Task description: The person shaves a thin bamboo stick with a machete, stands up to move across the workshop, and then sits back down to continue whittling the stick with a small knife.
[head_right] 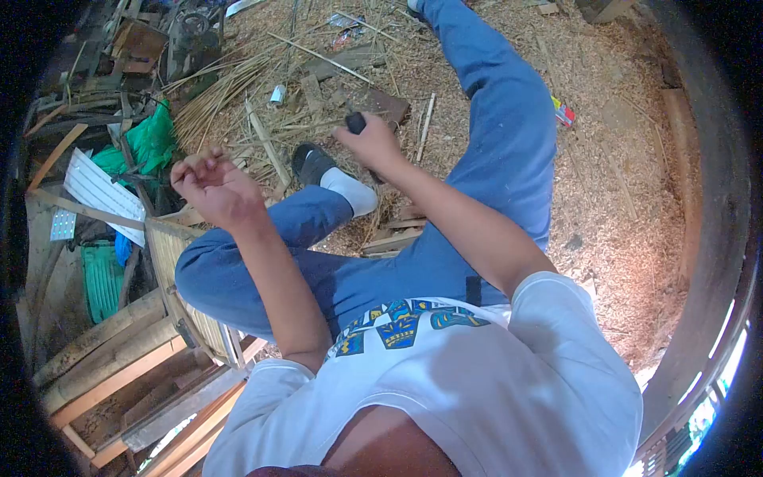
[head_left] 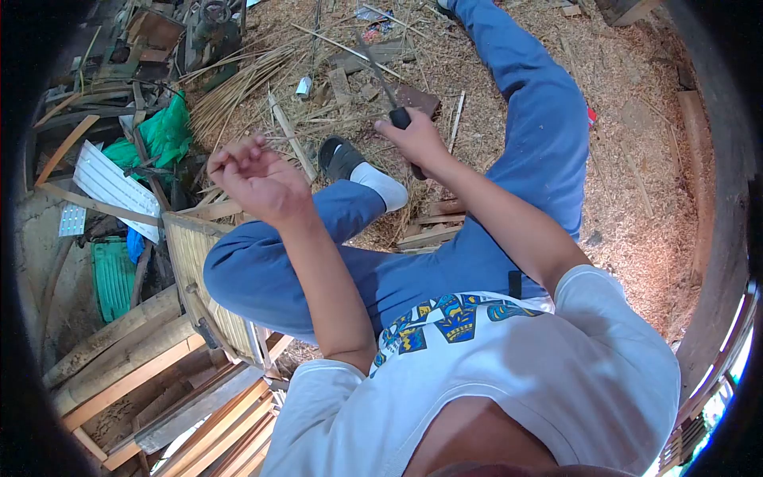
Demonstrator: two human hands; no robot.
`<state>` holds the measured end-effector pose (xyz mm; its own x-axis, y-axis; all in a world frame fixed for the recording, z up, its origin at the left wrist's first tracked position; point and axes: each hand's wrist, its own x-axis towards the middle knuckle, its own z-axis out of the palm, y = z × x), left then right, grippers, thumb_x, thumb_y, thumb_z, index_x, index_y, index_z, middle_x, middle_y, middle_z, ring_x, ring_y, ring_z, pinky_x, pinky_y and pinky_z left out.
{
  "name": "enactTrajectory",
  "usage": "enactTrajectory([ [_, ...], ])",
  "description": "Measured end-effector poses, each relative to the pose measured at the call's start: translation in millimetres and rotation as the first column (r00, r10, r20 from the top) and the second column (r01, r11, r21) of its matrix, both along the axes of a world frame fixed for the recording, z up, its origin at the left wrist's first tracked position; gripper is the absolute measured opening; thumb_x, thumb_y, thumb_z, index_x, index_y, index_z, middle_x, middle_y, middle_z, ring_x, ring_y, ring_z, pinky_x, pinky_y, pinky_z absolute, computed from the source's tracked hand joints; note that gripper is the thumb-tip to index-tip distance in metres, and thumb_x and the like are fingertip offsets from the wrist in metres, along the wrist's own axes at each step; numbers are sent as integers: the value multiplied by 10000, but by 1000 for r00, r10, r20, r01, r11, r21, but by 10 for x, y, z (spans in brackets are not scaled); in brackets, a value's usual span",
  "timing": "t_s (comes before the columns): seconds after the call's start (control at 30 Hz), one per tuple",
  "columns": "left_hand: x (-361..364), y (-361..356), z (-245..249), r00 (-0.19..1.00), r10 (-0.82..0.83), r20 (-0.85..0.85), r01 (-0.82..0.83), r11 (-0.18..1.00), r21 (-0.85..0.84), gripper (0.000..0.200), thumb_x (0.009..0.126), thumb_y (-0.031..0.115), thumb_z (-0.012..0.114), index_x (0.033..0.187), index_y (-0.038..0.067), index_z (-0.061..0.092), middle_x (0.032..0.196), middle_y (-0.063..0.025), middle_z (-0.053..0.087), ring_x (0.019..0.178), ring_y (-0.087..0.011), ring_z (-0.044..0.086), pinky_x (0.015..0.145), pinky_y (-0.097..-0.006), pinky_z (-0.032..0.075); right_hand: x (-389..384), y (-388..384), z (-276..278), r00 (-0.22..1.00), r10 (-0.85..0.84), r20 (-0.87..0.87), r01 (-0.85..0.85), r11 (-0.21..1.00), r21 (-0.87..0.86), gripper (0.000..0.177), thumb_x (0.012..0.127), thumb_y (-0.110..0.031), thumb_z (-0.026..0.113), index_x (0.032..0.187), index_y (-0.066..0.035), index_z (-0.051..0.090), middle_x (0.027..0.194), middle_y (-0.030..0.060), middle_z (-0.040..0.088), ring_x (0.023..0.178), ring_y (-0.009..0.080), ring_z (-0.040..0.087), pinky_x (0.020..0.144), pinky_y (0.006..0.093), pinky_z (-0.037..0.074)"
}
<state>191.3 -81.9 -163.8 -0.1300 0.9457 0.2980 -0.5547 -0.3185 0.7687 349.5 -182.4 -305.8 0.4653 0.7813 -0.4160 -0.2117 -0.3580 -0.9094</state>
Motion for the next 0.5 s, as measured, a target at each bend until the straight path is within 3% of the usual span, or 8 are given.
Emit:
enactTrajectory([
  [0.03,-49,13,36,999,3,33,-3,1000,0,112,1036,127,421,1010,110,528,772,-14,435,760,-177,450,815,-382,460,47,-6,21,997,-37,-64,34,998,-51,402,854,-377,795,880,-11,631,717,57,627,562,173,573,534,377,458],
  [0.07,-104,30,74,998,5,68,-5,1000,0,98,1036,120,428,1013,106,523,768,-16,430,757,-171,440,817,-378,461,89,21,-127,998,-55,-8,55,998,-1,357,867,-338,788,892,-28,612,666,36,576,509,164,546,473,363,449],
  [0.2,-365,149,206,986,-11,167,15,1000,-19,117,1040,147,479,950,125,550,729,11,438,706,-176,453,796,-396,466,201,25,0,906,-218,-362,209,976,-64,282,915,-281,758,903,-96,546,611,-33,443,448,112,454,412,315,394],
  [0.37,-531,190,366,972,64,225,-51,997,-63,117,1023,109,454,929,114,523,714,4,442,690,-190,445,803,-434,466,329,95,-72,801,-333,-498,303,942,-143,251,914,-246,734,909,-74,551,647,1,469,467,131,465,425,339,408],
  [0.5,-700,233,383,966,26,259,-16,999,-42,108,1007,84,448,924,102,515,713,-6,451,692,-202,445,799,-441,454,380,142,-159,721,-360,-592,355,926,-131,231,912,-218,720,912,-61,551,647,7,458,482,141,460,436,359,413],
])
